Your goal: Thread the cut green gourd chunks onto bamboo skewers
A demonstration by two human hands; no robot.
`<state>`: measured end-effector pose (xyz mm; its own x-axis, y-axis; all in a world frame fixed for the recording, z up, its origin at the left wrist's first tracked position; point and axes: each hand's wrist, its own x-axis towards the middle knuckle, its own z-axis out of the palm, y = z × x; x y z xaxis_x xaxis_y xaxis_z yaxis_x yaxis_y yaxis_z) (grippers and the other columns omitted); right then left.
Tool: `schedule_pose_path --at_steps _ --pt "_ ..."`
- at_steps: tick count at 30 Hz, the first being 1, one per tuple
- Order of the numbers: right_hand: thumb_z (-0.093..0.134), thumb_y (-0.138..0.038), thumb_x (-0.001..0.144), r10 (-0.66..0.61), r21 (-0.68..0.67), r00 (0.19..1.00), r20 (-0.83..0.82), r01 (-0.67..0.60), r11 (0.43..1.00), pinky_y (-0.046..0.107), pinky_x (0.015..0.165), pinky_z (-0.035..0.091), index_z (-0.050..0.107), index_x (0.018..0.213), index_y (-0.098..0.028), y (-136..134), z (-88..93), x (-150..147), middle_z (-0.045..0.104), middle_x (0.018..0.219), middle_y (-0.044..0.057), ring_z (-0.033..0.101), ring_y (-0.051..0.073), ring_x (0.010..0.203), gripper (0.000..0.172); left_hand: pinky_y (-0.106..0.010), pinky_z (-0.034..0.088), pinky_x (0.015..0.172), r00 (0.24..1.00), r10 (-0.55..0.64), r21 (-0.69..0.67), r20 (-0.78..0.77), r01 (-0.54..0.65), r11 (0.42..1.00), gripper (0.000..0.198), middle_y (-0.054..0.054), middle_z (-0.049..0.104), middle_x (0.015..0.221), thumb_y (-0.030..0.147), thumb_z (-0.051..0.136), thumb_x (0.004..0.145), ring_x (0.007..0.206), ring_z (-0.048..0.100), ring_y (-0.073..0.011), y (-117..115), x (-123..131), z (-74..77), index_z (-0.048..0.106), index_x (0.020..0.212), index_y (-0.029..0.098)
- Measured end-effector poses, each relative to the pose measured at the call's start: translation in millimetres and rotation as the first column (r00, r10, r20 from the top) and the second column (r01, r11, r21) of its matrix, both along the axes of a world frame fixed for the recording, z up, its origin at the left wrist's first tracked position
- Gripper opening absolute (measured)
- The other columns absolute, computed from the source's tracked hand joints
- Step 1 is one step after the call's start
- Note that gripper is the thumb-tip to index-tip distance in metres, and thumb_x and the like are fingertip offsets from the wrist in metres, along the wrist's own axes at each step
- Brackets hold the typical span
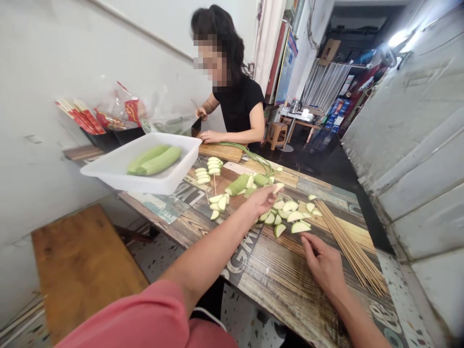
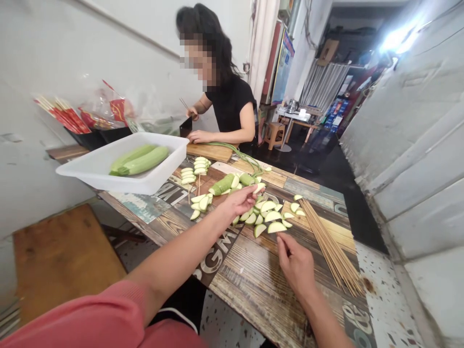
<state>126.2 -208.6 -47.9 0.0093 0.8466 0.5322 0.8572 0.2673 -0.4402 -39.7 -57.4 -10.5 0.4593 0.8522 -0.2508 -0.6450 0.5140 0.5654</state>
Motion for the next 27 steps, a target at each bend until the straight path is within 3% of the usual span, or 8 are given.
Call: schedule_pose_path --at_steps 10,20,27 --pt "0.046 -0.032 0.085 0.015 -0.019 0.999 0.049 -0.014 1.000 0.022 0.062 0.050 0.066 0.093 -0.018 -1.8 0.5 -4.1 0.071 0.087 0.005 0.067 0.016 0.071 0.026 -0.007 0.023 0.030 0.999 0.025 0.036 -0.032 -0.024 0.999 0.005 -0.009 0.063 0.075 0.007 0.056 0.078 0.042 0.042 0.0007 6.1 0.8 -5.2 0.060 0.075 0.005" --pt "0.043 -0.033 0.086 -0.001 -0.036 0.999 0.044 0.003 0.999 0.023 0.061 0.050 0.067 0.094 -0.017 -1.7 1.5 -4.2 0.071 0.085 0.005 0.067 0.016 0.068 0.029 -0.007 0.020 0.031 0.996 0.034 0.059 -0.077 -0.029 0.998 0.003 -0.008 0.062 0.073 0.007 0.063 0.073 0.040 0.036 0.0025 0.6 -0.4 1.5 0.060 0.074 0.006" --pt "0.043 -0.034 0.086 -0.014 -0.013 0.998 0.068 0.015 1.000 0.023 0.059 0.050 0.067 0.093 -0.016 -2.3 -0.2 -4.7 0.071 0.084 0.007 0.066 0.016 0.064 0.031 -0.007 0.017 0.031 0.993 0.038 0.089 -0.114 -0.028 0.996 0.003 -0.008 0.062 0.072 0.006 0.058 0.075 0.039 0.034 0.0026 -1.1 0.7 3.8 0.059 0.073 0.006"
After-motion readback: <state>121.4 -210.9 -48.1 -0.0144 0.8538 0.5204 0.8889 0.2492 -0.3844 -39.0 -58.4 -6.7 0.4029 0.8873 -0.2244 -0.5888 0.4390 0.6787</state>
